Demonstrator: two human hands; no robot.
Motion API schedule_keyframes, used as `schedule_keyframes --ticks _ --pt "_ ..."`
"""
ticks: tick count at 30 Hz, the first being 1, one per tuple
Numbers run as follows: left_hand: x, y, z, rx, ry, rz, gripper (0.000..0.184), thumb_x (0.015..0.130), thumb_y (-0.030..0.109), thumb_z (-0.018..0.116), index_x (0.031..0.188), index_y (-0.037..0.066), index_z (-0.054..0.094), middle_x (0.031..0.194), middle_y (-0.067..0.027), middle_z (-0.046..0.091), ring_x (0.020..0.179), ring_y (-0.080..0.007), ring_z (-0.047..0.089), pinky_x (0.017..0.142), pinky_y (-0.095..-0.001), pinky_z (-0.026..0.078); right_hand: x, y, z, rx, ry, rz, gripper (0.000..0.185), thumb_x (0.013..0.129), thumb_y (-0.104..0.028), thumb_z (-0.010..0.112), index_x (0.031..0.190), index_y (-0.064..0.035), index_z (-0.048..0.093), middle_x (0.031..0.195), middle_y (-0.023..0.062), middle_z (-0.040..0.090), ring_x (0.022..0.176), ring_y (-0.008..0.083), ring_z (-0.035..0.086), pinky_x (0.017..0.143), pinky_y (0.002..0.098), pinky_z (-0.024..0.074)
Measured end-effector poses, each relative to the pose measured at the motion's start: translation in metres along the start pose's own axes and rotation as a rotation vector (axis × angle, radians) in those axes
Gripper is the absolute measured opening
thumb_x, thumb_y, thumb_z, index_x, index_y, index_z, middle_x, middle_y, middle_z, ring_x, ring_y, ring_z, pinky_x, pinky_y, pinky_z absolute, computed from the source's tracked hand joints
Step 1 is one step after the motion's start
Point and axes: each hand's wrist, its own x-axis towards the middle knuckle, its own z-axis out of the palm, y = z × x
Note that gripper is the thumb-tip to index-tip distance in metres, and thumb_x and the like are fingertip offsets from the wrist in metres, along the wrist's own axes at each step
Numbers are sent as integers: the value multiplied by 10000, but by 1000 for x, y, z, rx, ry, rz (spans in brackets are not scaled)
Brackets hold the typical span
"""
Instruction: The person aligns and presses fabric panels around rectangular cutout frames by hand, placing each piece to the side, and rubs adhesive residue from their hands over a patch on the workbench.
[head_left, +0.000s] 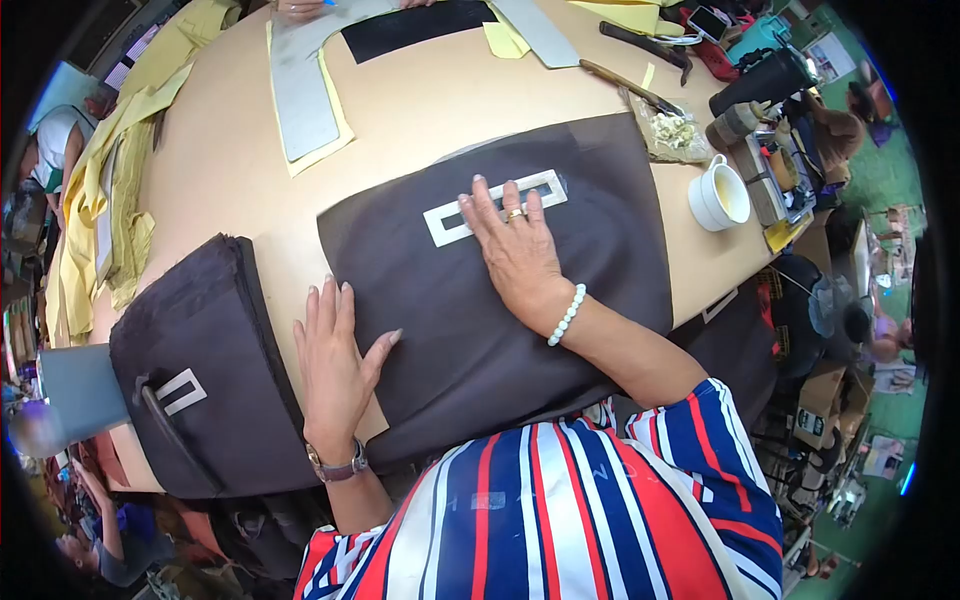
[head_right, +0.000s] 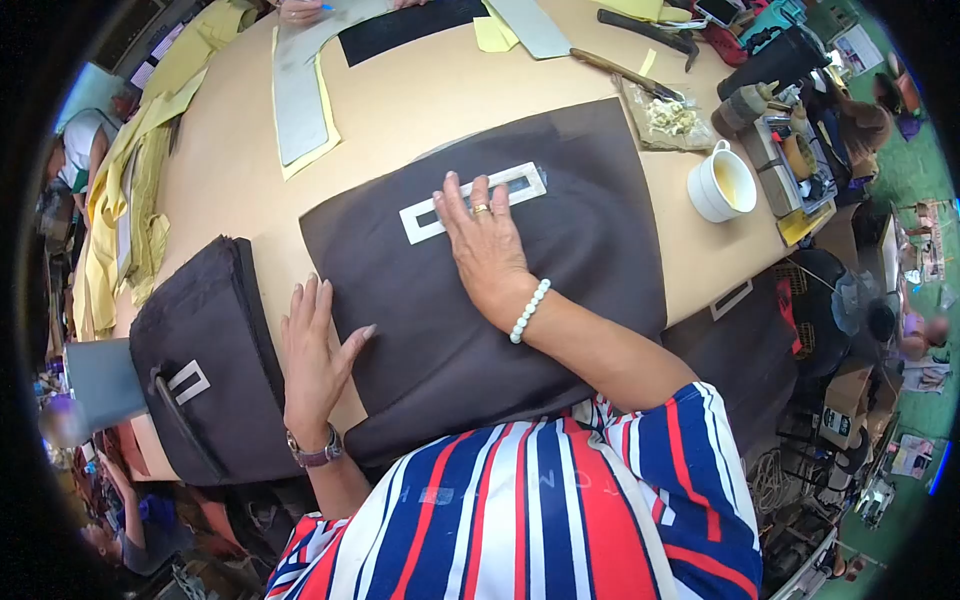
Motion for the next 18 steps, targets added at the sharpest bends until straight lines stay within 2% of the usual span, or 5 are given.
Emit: schedule_keyframes --ticks 6,9,12,16,18 --pt "-23 9 -5 -11 -13 1 653 796 317 643 1300 -19 398 1394 -197 330 1305 -369 273 1028 -541 233 5 -18 -5 30 35 -53 573 822 -169 513 1364 -95 343 1393 117 283 1206 326 377 989 444 305" --pt "-36 12 -3 -19 -23 -17 653 795 317 646 1296 -21 400 1384 -197 345 1293 -371 294 1020 -543 245 7 -16 -4 52 -4 -72 557 866 -209 450 1396 -123 300 1408 126 266 1235 341 325 1017 471 237" --pt "-49 14 5 -38 -26 -35 646 790 312 654 1286 -24 410 1369 -200 364 1280 -370 316 1012 -543 257 9 -5 -3 108 16 -134 566 863 -187 453 1404 -182 286 1412 119 269 1230 346 320 1022 478 230" --pt "-63 20 10 -46 28 -91 600 781 290 668 1241 -32 458 1315 -207 427 1244 -363 369 1000 -510 291 20 15 4 104 43 -292 577 863 -162 450 1406 -241 274 1411 110 282 1233 341 327 1038 468 227" --pt "-71 21 9 -55 99 -129 555 775 263 675 1203 -38 493 1263 -207 475 1194 -360 420 978 -475 326 24 25 10 129 108 -386 619 830 -105 477 1400 -250 283 1411 107 281 1217 326 353 1034 454 250"
